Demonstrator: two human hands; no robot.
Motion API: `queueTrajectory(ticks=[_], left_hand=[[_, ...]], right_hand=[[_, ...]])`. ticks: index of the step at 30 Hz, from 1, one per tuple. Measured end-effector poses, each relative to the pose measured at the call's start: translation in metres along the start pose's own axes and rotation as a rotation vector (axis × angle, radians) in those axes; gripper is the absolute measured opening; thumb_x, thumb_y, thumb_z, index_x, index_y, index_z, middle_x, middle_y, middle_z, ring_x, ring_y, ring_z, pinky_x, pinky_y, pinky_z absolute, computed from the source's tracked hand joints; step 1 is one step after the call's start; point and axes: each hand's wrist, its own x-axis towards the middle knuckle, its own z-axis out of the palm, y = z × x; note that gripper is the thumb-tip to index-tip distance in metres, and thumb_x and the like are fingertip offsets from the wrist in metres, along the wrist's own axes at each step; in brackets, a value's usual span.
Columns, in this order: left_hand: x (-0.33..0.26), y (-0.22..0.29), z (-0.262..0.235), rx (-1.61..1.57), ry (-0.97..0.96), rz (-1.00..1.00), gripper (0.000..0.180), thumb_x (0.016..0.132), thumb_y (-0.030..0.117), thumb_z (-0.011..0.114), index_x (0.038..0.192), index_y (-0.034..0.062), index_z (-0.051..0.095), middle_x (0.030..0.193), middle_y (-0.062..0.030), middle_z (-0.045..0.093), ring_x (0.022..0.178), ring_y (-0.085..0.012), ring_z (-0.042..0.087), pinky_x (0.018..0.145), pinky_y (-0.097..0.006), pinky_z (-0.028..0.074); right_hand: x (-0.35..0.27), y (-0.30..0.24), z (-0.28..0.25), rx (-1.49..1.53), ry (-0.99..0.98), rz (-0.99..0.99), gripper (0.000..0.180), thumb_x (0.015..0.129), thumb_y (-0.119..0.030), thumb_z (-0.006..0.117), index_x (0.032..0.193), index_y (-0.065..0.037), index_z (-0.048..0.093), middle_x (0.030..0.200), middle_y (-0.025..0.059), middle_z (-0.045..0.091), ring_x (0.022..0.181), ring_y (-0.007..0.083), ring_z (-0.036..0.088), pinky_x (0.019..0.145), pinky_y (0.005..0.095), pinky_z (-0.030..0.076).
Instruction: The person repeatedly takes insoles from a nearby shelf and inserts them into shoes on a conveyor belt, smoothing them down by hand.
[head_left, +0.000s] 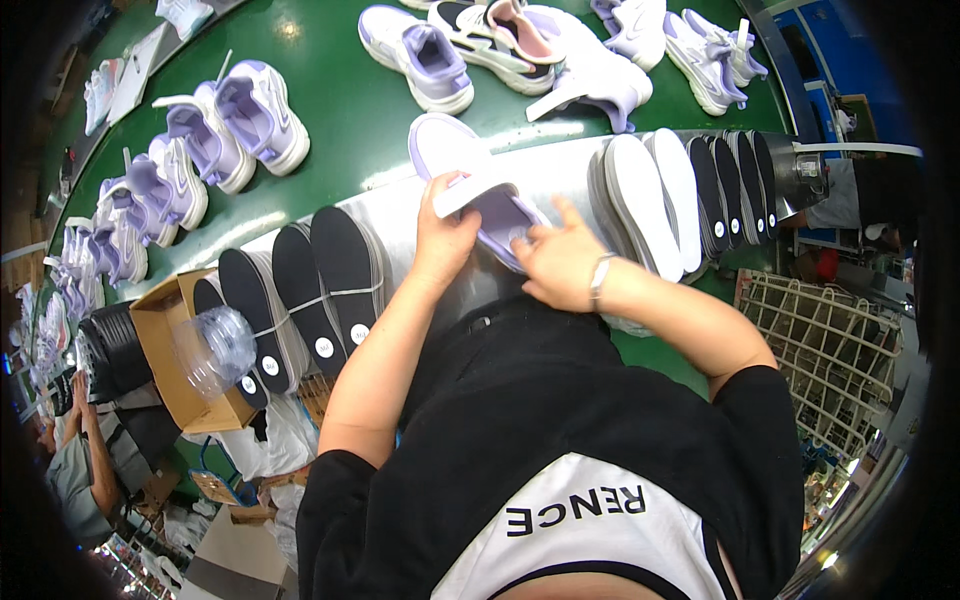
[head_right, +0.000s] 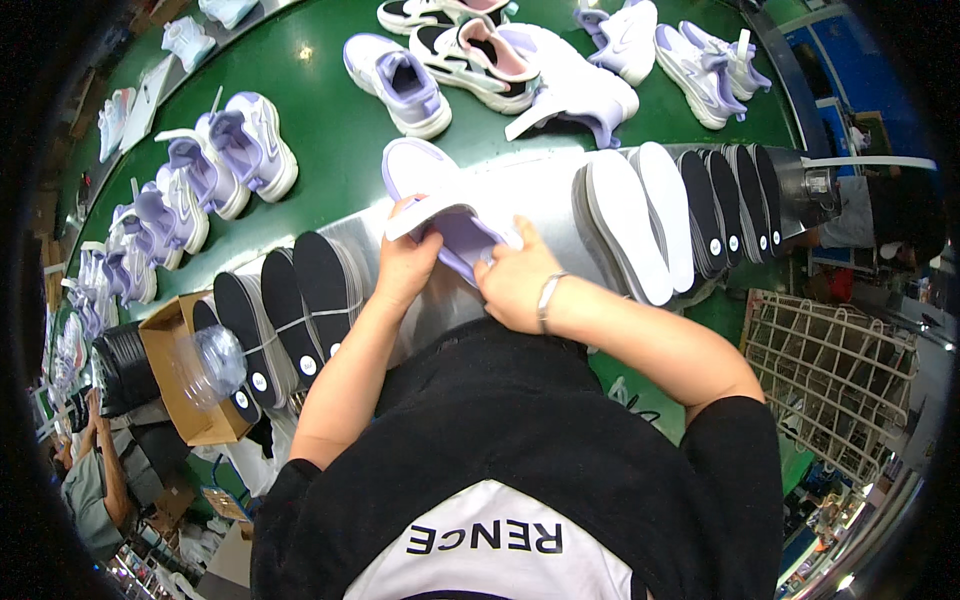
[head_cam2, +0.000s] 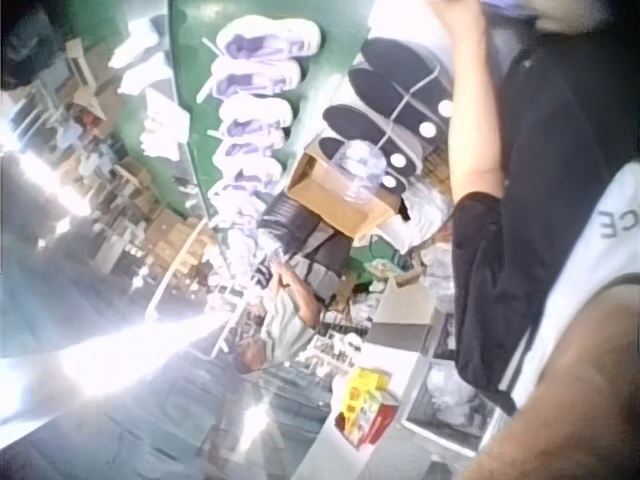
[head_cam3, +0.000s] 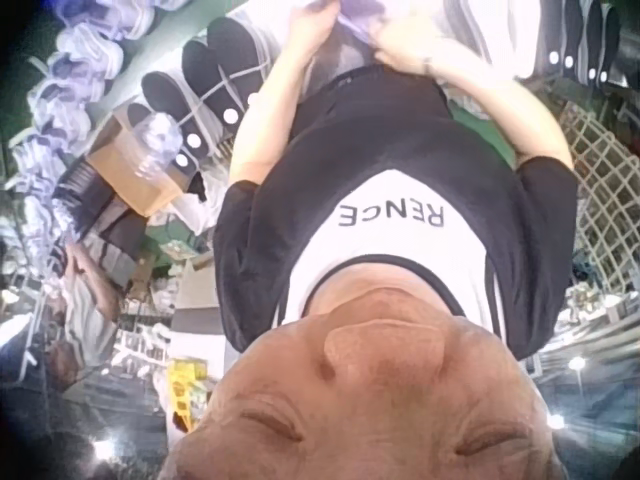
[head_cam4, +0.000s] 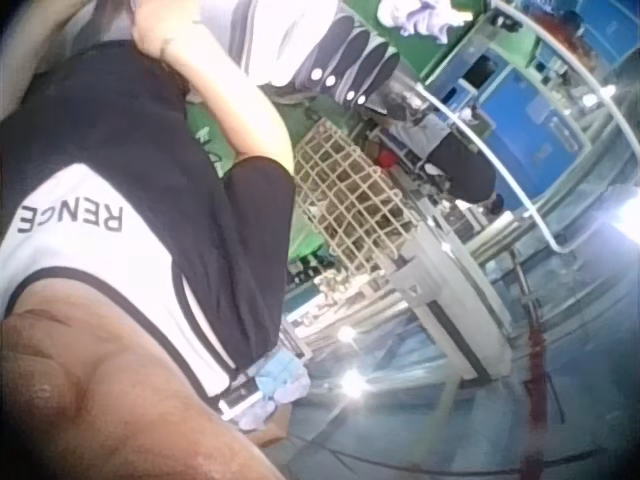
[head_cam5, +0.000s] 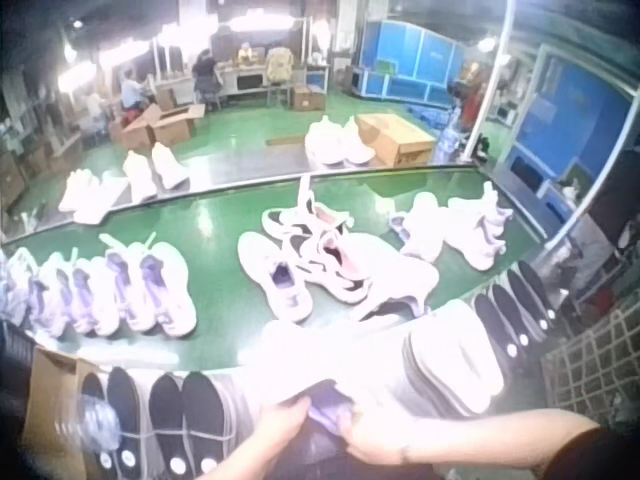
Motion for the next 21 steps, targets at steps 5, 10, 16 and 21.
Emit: queueTrajectory(ticks=[5, 10, 16, 21], left_hand=[[0.008, -0.014, 0.011, 0.084, 0.053, 0.034, 0.036, 0.061, 0.001, 0.051, 0.097, -0.0018, 0.047, 0.095, -0.0187, 0.049, 0.092, -0.0336, 0.046, 0.081, -0.036, 0.037], [0.004, -0.001, 0.005, 0.063, 0.053, -0.011, 0.035, 0.064, -0.004, 0.047, 0.099, -0.0014, 0.047, 0.096, -0.0153, 0.05, 0.089, -0.0264, 0.05, 0.079, -0.033, 0.04], [0.043, 0.024, -0.053, 0.148, 0.312, -0.083, 0.032, 0.066, -0.002, 0.046, 0.097, -0.0034, 0.051, 0.086, -0.0124, 0.057, 0.08, -0.0182, 0.055, 0.072, -0.028, 0.043], [0.12, 0.02, -0.115, 0.414, 0.401, 0.119, 0.043, 0.072, 0.003, 0.051, 0.112, -0.0057, 0.039, 0.108, -0.0202, 0.048, 0.099, -0.0283, 0.047, 0.087, -0.033, 0.034]], right_hand=[[0.032, 0.01, 0.021, 0.181, -0.336, 0.048, 0.028, 0.067, -0.01, 0.046, 0.092, 0.003, 0.051, 0.076, 0.0184, 0.06, 0.077, 0.0308, 0.058, 0.09, 0.0502, 0.024], [0.019, 0.014, 0.011, 0.331, -0.081, -0.039, 0.03, 0.074, -0.022, 0.049, 0.098, -0.003, 0.05, 0.079, 0.0136, 0.059, 0.081, 0.0288, 0.056, 0.09, 0.0483, 0.026], [0.018, 0.097, -0.035, 0.544, 0.687, 0.037, 0.025, 0.074, -0.015, 0.055, 0.096, -0.004, 0.054, 0.089, 0.0109, 0.057, 0.081, 0.0275, 0.052, 0.072, 0.0357, 0.04], [0.036, 0.199, -0.002, 0.202, 0.594, 0.576, 0.05, 0.067, -0.014, 0.058, 0.114, -0.009, 0.042, 0.11, 0.0136, 0.045, 0.105, 0.0305, 0.04, 0.084, 0.0414, 0.036]])
